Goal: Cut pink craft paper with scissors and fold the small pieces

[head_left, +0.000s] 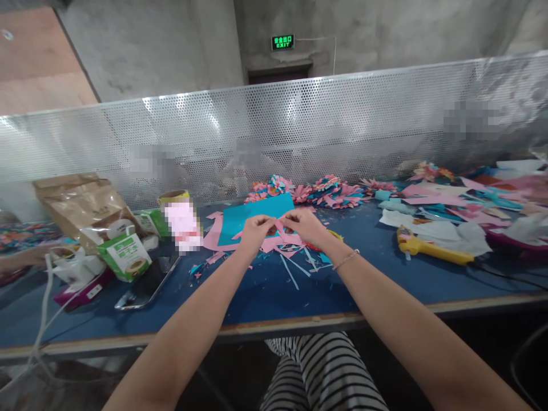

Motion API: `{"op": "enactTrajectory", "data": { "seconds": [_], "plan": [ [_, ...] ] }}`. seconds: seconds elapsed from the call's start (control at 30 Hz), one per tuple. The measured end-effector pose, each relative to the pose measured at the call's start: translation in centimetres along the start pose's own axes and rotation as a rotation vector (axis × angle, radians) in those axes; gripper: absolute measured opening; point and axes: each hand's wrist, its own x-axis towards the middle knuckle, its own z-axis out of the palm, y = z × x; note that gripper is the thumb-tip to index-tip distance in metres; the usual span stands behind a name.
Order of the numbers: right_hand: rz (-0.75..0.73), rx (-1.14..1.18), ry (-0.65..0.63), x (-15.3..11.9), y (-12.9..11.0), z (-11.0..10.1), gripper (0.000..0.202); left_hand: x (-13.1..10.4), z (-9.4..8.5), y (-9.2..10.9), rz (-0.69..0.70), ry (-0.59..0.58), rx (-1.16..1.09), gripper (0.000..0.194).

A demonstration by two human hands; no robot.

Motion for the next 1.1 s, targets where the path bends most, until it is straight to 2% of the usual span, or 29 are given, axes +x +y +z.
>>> {"op": "enactTrajectory", "data": {
  "seconds": [0.13,0.27,0.4,0.5,0.63,0.8,0.93,1.1],
  "plan": [
    [0.013,-0.071,-0.054,-0.1,0.1,-0.2,0.024,0.1,-0.3,-0.2,0.041,-0.096,0.139,0.018],
    [0.040,-0.098,-0.059,-0.1,0.5,0.0,0.020,0.1,-0.8,0.0,-0.012,-0.190,0.231,0.019],
    [0.012,-0.017,0.057,0.0,0.7,0.4,0.015,0.2,-0.8,-0.1,-0.083,-0.159,0.278,0.009],
    [-0.084,0.049,0.125,-0.2,0.4,0.3,0.022,0.2,-0.5,-0.2,-0.152,-0.083,0.185,0.006],
    [-0.257,-0.031,0.065,-0.7,-0.1,0.2,0.017,0.1,-0.2,-0.1,-0.240,-0.004,-0.071,0.011],
    [-0.384,-0.118,0.095,-0.5,0.0,0.2,0.014,0.0,-0.1,0.1,-0.269,-0.018,-0.312,0.013],
    [-0.411,-0.149,0.135,-0.4,-0.1,0.1,0.011,0.0,-0.2,0.4,-0.283,-0.064,-0.368,0.012],
    [-0.318,-0.113,0.155,-0.5,-0.7,-0.2,0.011,-0.2,-0.2,0.8,-0.320,-0.089,-0.396,0.009]
  ]
}}
